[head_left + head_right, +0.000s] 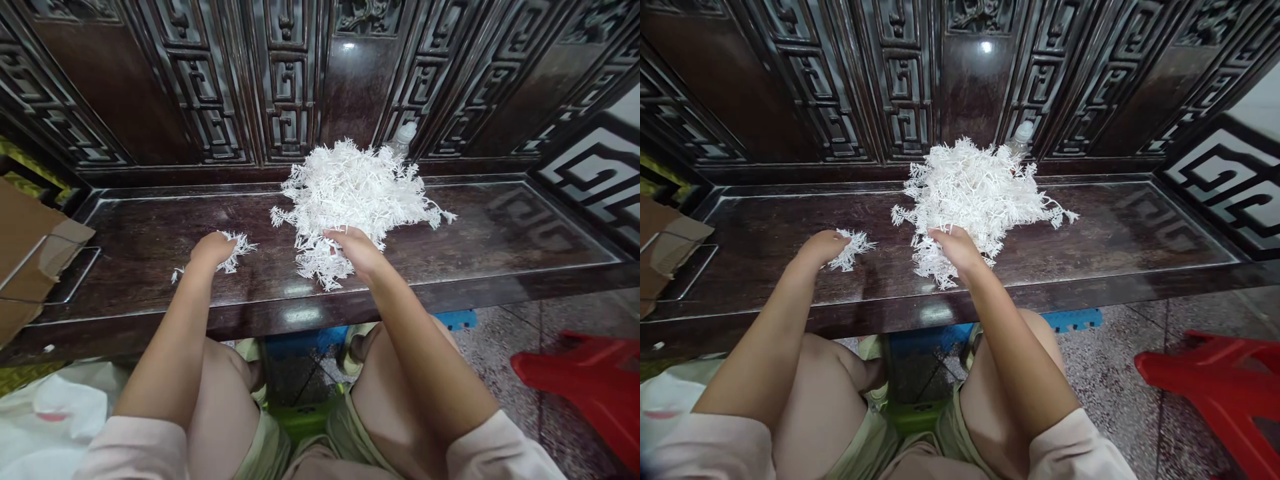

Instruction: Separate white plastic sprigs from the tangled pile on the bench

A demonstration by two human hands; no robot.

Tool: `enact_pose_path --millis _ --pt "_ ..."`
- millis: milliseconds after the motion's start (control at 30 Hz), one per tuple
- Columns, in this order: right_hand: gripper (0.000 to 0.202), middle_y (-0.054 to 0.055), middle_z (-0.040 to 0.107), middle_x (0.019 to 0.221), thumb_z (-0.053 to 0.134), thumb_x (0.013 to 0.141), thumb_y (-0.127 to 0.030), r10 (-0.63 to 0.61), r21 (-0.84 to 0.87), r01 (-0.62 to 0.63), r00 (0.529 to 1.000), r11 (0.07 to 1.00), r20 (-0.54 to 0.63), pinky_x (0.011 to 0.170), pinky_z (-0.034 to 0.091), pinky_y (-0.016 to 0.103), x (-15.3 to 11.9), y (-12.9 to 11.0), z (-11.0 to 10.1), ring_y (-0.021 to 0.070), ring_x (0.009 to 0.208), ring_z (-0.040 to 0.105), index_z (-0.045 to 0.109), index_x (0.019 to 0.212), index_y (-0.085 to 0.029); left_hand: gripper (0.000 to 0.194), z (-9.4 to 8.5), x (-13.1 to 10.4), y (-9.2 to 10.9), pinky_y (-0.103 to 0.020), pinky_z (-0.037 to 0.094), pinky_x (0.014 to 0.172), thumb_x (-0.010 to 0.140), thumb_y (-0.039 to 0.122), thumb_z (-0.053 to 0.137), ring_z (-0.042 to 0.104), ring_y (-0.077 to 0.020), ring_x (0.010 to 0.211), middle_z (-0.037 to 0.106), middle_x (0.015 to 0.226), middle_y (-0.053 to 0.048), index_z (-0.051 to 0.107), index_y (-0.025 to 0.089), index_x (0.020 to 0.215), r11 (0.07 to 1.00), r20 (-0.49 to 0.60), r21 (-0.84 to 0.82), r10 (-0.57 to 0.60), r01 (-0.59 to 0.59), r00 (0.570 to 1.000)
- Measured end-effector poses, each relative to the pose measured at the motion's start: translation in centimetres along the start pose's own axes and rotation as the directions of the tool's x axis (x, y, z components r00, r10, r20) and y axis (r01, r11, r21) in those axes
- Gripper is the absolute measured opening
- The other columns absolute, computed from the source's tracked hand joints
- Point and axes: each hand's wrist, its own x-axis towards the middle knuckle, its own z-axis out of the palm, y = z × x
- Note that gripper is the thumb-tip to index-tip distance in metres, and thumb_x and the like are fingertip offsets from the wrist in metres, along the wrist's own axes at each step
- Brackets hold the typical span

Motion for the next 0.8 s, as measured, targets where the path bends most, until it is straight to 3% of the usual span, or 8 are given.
enact_pose_path --millis 67,100,200,233,367,633,800 --pt "0.022 0.003 0.059 0.078 0.063 0.066 -0.038 -0.035 -0.001 0.035 0.999 0.999 0.033 0.065 0.039 0.029 -0.1 0.1 0.3 0.0130 0.067 0.050 0.057 0.074 -0.018 0.038 0.1 -1.7 1.8 -0.029 0.041 0.076 0.078 0.044 0.042 0.057 -0.0230 0.095 0.062 0.107 -0.009 0.059 0.017 0.099 0.991 0.006 -0.095 0.098 -0.097 0.995" --pt "0.023 0.003 0.060 0.078 0.062 0.066 -0.039 -0.061 0.007 0.061 0.996 0.998 0.057 0.066 0.039 0.029 -0.3 0.1 0.6 0.0131 0.068 0.050 0.058 0.074 -0.018 0.039 0.2 -2.9 2.9 -0.028 0.042 0.075 0.078 0.046 0.042 0.058 -0.0205 0.092 0.063 0.106 -0.007 0.058 0.018 0.100 0.953 -0.004 -0.223 0.208 -0.203 0.978" --pt "0.024 0.001 0.060 0.075 0.065 0.064 -0.037 -0.132 0.061 0.126 0.985 0.990 0.113 0.069 0.039 0.028 -0.8 0.1 1.5 0.0120 0.069 0.052 0.059 0.075 -0.017 0.043 0.9 -6.8 6.2 -0.027 0.042 0.071 0.076 0.054 0.042 0.059 -0.0172 0.080 0.066 0.089 -0.005 0.061 0.018 0.087 0.778 0.131 -0.497 0.504 -0.384 0.854" --pt "0.024 0.001 0.060 0.073 0.066 0.062 -0.036 -0.143 0.082 0.134 0.982 0.988 0.123 0.069 0.040 0.028 -1.0 0.1 1.8 0.0115 0.069 0.052 0.059 0.075 -0.017 0.041 1.2 -7.9 7.0 -0.027 0.042 0.071 0.076 0.053 0.043 0.058 -0.0164 0.078 0.065 0.085 -0.004 0.061 0.017 0.085 0.728 0.100 -0.541 0.553 -0.421 0.827" --pt "0.026 0.000 0.060 0.069 0.068 0.060 -0.037 -0.129 0.136 0.106 0.976 0.985 0.175 0.068 0.041 0.027 -1.1 0.3 2.3 0.0109 0.066 0.052 0.058 0.073 -0.017 0.033 1.7 -9.3 8.0 -0.026 0.041 0.069 0.075 0.046 0.049 0.055 -0.0146 0.073 0.064 0.081 -0.003 0.060 0.016 0.082 0.648 -0.072 -0.578 0.564 -0.496 0.822" --pt "0.024 0.000 0.058 0.068 0.066 0.062 -0.038 -0.077 0.128 0.045 0.963 0.991 0.260 0.064 0.041 0.027 -1.1 0.4 2.3 0.0104 0.064 0.051 0.055 0.067 -0.017 0.026 0.5 -8.1 6.8 -0.029 0.040 0.077 0.074 0.041 0.053 0.054 -0.0158 0.080 0.061 0.085 -0.003 0.063 0.017 0.076 0.661 -0.071 -0.487 0.622 -0.571 0.780" --pt "0.024 -0.001 0.055 0.065 0.062 0.065 -0.039 -0.161 0.001 0.163 0.973 0.987 0.163 0.062 0.037 0.025 -1.0 0.7 2.5 0.0099 0.061 0.048 0.055 0.067 -0.016 0.024 0.2 -8.7 6.9 -0.029 0.038 0.077 0.076 0.038 0.050 0.054 -0.0162 0.080 0.059 0.084 -0.003 0.063 0.018 0.074 0.688 -0.082 -0.391 0.636 -0.612 0.767"
